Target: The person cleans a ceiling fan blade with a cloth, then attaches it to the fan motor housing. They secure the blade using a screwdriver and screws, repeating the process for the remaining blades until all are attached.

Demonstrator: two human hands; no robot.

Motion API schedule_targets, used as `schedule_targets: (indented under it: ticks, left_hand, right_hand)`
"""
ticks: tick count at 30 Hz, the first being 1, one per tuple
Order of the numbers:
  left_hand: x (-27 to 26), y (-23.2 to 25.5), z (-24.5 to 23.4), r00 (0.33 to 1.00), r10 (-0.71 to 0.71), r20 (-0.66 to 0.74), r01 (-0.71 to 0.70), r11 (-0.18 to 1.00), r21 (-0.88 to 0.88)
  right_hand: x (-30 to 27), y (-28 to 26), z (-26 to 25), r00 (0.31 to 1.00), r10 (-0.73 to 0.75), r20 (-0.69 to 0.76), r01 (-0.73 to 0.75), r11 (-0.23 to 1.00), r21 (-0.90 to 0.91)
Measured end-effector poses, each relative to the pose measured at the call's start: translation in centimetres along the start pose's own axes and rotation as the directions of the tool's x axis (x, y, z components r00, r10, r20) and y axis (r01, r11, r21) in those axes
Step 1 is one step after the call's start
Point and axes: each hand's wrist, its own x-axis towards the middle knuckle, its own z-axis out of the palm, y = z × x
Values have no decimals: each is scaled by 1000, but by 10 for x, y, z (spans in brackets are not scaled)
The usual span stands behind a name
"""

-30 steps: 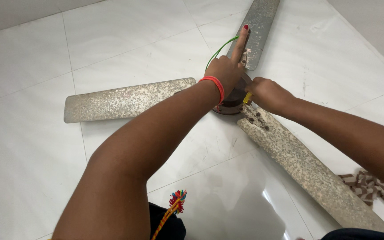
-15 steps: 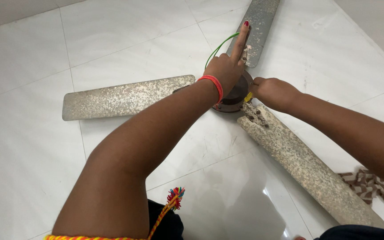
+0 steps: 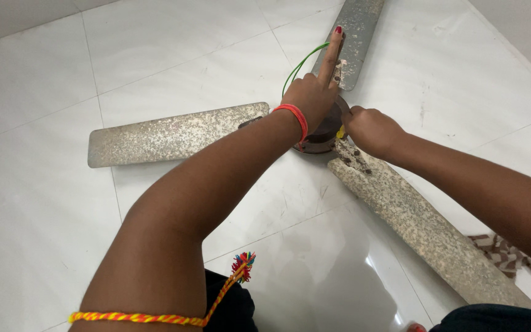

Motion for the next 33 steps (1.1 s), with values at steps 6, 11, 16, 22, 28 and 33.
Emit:
schedule_targets:
  ticks: [6,11,16,22,28,33]
  left_hand:
    - [-7,5,-17,999,-11,47,12,1000,-8]
    - [-12,13,-24,997,-65,46,44,932,360]
    - [-17,22,8,971,223,-81,-106,713,693]
    - [-16,16,73,982,115,147,-125,990,61]
    - [-34,-5,137,989,138,-55,-130,983,133]
    - [-30,1,166,992,125,-37,-124,992,30]
  right_hand:
    - [-12,-2,5,996,73,-55,-72,997,22]
    - [-18,-3,-8,997,29,78,-29,1000,4]
    - [-17,-3,-14,988,-98,122,89,993,77]
    - [-11,3,-14,913,-391,118,408,882,-236]
    - [2,0,-23,845,-530,66,510,763,-398]
    - [8,-13,-21,896,-435,86,435,823,-365]
